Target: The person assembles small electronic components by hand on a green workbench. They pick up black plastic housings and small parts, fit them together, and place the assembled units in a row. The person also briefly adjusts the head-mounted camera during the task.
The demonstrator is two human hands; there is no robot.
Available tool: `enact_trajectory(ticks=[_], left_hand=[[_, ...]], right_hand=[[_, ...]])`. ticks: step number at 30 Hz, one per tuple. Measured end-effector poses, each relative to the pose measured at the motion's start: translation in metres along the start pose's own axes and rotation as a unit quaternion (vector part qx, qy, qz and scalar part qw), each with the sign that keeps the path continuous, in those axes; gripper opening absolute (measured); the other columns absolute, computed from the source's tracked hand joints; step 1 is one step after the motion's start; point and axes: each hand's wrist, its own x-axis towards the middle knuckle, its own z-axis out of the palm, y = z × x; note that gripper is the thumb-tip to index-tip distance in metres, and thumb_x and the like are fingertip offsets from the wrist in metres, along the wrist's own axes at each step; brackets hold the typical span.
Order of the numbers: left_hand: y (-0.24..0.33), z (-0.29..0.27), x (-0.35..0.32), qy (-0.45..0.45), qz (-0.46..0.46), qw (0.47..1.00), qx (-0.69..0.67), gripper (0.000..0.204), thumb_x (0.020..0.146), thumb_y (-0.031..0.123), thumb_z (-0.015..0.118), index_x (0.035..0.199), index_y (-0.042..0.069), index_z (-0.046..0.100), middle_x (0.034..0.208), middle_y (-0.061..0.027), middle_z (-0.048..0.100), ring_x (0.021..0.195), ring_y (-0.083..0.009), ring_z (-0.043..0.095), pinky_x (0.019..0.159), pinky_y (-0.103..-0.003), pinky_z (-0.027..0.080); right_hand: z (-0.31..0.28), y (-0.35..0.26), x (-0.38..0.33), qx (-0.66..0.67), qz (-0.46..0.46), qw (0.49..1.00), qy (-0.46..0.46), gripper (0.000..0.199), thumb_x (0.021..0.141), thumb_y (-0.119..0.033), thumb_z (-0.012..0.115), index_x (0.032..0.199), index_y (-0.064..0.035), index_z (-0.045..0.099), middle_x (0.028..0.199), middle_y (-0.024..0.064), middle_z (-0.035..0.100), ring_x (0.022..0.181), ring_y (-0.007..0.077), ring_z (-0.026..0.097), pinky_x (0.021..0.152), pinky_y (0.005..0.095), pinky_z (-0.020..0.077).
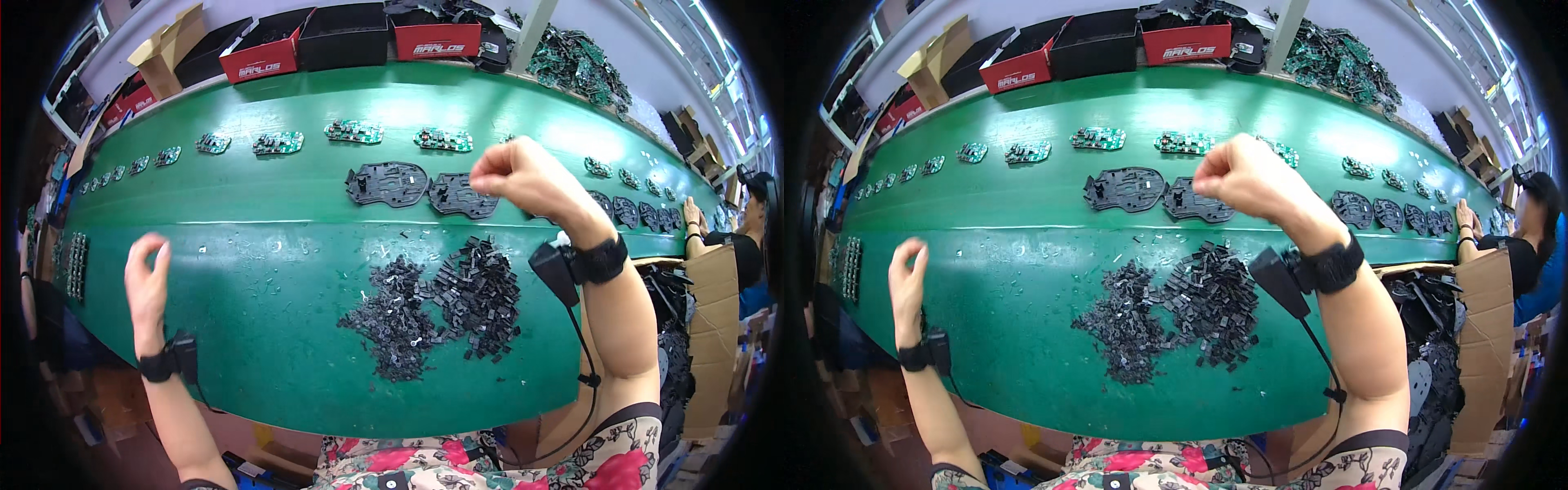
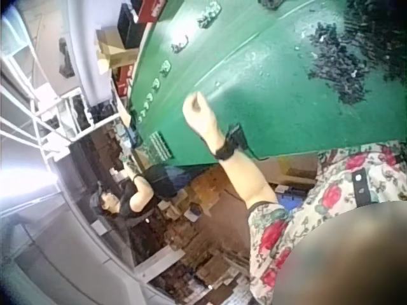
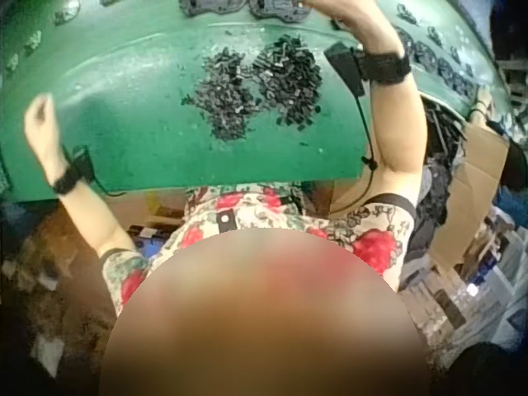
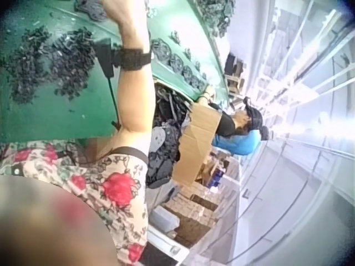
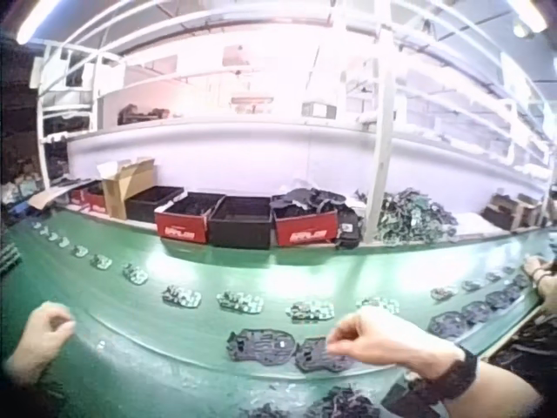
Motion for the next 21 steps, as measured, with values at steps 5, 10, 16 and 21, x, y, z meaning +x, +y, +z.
enact_trajectory(ticks=[5, 10, 16, 21], left_hand=[[-0.083, -0.044, -0.078, 0.012, -0.135, 0.966, 0.222, 0.036, 0.089, 0.022, 0.062, 0.120, 0.004, 0.058, 0.131, -0.0204, 0.050, 0.121, -0.0339, 0.048, 0.102, -0.041, 0.037], [-0.084, -0.030, -0.105, -0.022, -0.154, 0.966, 0.205, 0.047, 0.088, 0.022, 0.062, 0.132, 0.010, 0.051, 0.142, -0.0180, 0.040, 0.130, -0.0359, 0.036, 0.109, -0.043, 0.028], [-0.025, -0.012, -0.099, -0.073, -0.120, 0.970, 0.198, 0.052, 0.083, 0.018, 0.065, 0.132, 0.009, 0.050, 0.143, -0.0178, 0.038, 0.129, -0.0372, 0.033, 0.108, -0.044, 0.029], [0.043, 0.019, -0.089, -0.132, -0.026, 0.978, 0.161, 0.056, 0.077, 0.013, 0.068, 0.130, 0.005, 0.051, 0.140, -0.0174, 0.039, 0.126, -0.0369, 0.035, 0.107, -0.044, 0.031]], right_hand=[[0.024, 0.028, -0.020, -0.077, -0.005, 0.997, 0.020, 0.015, 0.077, -0.009, 0.070, 0.089, -0.0006, 0.070, 0.073, 0.0102, 0.068, 0.067, 0.0169, 0.063, 0.067, 0.0307, 0.0504], [0.047, 0.051, -0.023, -0.099, -0.016, 0.995, 0.026, 0.018, 0.072, -0.003, 0.067, 0.090, -0.0022, 0.069, 0.074, 0.0108, 0.067, 0.069, 0.0193, 0.064, 0.066, 0.0318, 0.0504], [0.054, 0.046, -0.027, -0.087, -0.032, 0.996, 0.018, 0.016, 0.070, -0.001, 0.066, 0.086, -0.0007, 0.067, 0.067, 0.0111, 0.062, 0.065, 0.0251, 0.061, 0.064, 0.0359, 0.0490], [0.061, 0.046, -0.027, -0.063, -0.057, 0.996, 0.021, 0.018, 0.069, -0.001, 0.067, 0.088, 0.0000, 0.066, 0.067, 0.0112, 0.062, 0.064, 0.0245, 0.061, 0.064, 0.0352, 0.0485]])
